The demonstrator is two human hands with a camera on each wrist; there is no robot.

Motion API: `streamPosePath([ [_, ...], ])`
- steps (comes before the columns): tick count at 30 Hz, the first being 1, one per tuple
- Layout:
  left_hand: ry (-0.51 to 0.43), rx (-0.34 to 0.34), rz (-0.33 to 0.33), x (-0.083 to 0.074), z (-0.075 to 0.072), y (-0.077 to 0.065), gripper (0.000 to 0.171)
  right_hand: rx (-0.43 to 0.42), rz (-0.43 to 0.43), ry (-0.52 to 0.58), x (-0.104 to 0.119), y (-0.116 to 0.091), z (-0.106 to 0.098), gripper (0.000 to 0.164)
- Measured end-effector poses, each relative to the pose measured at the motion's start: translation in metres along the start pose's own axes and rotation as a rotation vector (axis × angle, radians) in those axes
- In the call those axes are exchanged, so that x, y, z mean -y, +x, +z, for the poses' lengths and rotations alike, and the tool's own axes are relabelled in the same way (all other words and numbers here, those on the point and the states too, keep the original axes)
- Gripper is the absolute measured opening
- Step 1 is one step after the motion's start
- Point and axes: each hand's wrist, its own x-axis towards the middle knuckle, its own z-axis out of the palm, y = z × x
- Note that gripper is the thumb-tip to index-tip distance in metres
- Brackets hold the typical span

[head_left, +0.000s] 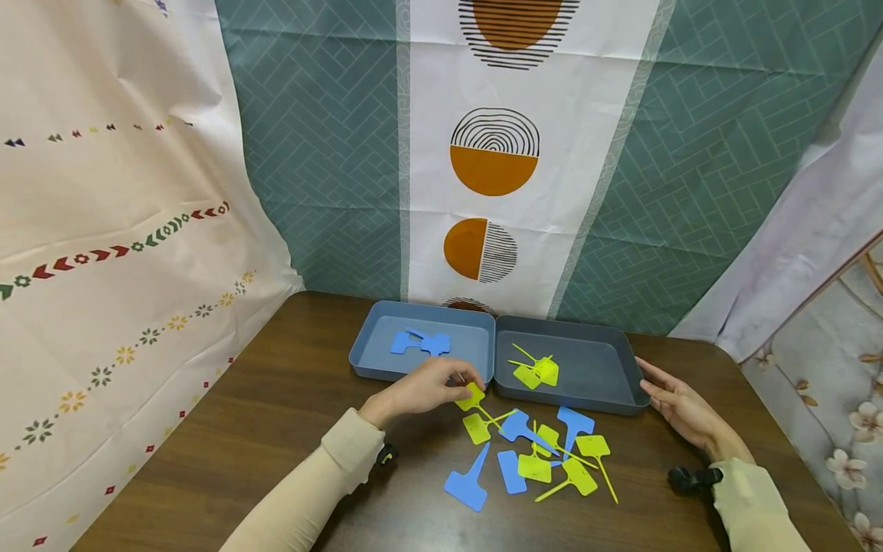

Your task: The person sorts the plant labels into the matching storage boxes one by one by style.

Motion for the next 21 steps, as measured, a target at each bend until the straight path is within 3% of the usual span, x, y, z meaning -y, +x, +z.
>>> streamPosePath([
  [11,0.029,-0.012,0.009,-0.008,-0.002,0.015,0.019,-0.004,0.038,0.003,0.002,-0.003,0.001,0.065],
  [21,0.03,0.034,0.001,-0.028,-0.016,0.048,0.018,0.006,-0.013,0.01,-0.001,-0.001,0.001,0.063],
])
